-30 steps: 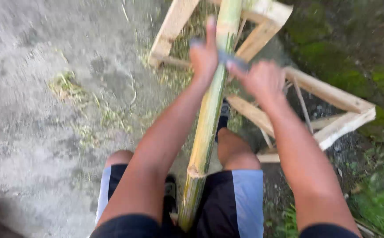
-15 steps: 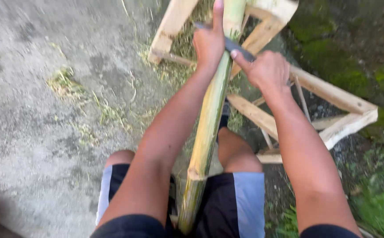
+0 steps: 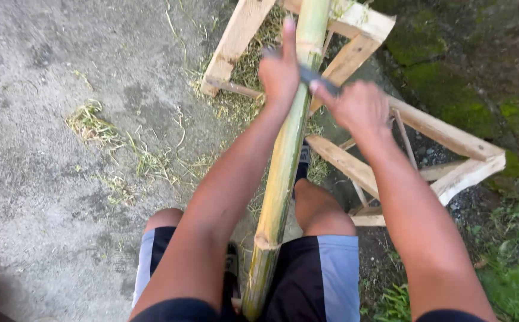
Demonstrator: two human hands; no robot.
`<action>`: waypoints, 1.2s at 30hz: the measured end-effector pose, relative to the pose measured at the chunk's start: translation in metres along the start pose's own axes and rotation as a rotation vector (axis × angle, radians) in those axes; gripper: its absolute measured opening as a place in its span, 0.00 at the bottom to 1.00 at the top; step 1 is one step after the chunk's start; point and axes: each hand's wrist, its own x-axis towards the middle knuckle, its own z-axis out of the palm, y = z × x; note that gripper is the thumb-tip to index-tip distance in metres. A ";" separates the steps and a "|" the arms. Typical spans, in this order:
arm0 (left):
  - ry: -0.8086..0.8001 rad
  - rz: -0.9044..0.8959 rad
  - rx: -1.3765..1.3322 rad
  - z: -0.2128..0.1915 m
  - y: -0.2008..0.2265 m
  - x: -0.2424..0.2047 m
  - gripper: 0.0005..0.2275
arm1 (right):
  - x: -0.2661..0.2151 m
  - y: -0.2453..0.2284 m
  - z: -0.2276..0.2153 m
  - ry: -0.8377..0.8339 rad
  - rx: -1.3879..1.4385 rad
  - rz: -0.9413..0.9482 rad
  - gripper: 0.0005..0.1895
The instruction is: Shaving and smoothing a bamboo pole using a knife.
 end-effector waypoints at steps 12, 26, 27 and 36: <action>-0.038 -0.071 0.014 -0.013 0.000 -0.004 0.40 | -0.002 -0.007 -0.012 -0.015 -0.070 -0.046 0.51; -0.128 0.055 0.025 -0.050 0.001 -0.040 0.39 | -0.061 -0.027 0.002 -0.087 0.127 0.077 0.53; -0.135 0.053 0.031 -0.071 -0.010 -0.070 0.39 | -0.087 -0.031 0.002 -0.091 0.131 0.083 0.53; -0.174 -0.176 -0.328 -0.181 -0.083 -0.257 0.25 | -0.262 -0.047 0.014 -0.254 0.188 -0.018 0.47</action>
